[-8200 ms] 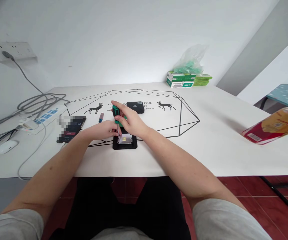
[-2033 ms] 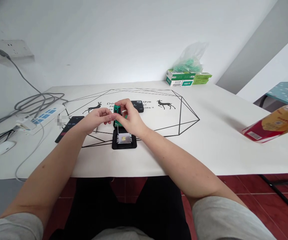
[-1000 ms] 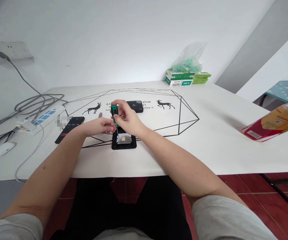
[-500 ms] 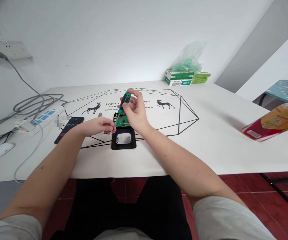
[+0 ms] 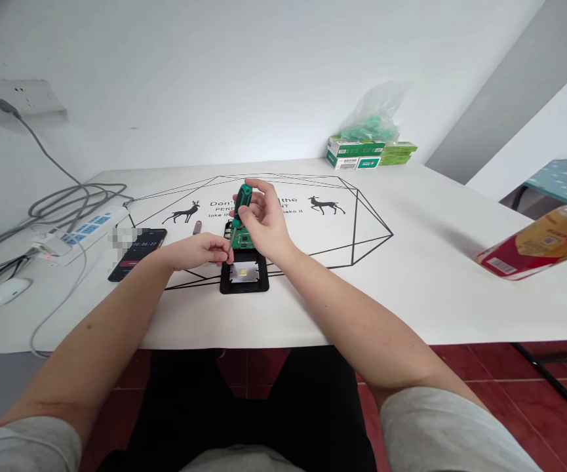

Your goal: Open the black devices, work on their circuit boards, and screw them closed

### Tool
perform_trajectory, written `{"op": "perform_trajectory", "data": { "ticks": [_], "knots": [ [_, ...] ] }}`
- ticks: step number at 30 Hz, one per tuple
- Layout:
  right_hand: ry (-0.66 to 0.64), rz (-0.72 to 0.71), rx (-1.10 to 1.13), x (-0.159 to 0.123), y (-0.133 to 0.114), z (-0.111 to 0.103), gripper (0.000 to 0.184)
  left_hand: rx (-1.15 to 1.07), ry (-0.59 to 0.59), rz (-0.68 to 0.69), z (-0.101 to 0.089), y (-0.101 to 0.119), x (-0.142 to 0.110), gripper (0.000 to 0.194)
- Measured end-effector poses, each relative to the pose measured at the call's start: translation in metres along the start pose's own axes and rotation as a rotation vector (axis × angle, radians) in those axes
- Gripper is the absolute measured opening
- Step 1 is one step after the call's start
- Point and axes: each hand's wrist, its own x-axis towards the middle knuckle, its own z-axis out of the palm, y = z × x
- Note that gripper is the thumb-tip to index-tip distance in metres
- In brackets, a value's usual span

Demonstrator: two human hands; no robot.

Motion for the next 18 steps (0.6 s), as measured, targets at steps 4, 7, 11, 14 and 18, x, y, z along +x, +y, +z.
{"op": "perform_trajectory", "data": {
  "ticks": [4, 7, 11, 14, 18],
  "knots": [
    [-0.093, -0.009, 0.027, -0.004, -0.009, 0.003, 0.055, 0.045, -0.03, -0.006, 0.003, -0.002, 0.001, 0.018],
    [-0.143, -0.046, 0.034, -0.008, -0.016, 0.007, 0.051, 0.037, -0.098, -0.003, 0.005, -0.002, 0.0, 0.016],
    [-0.188, -0.064, 0.034, -0.011, -0.021, 0.01, 0.048, 0.044, -0.148, -0.02, 0.004, 0.0, -0.002, 0.015],
    [-0.2, -0.064, 0.061, -0.011, -0.022, 0.009, 0.048, 0.092, -0.152, -0.019, 0.002, 0.002, -0.004, 0.015],
    [-0.215, -0.046, 0.078, -0.009, -0.021, 0.007, 0.048, 0.122, -0.139, -0.02, 0.002, 0.002, -0.003, 0.014]
  ]
}}
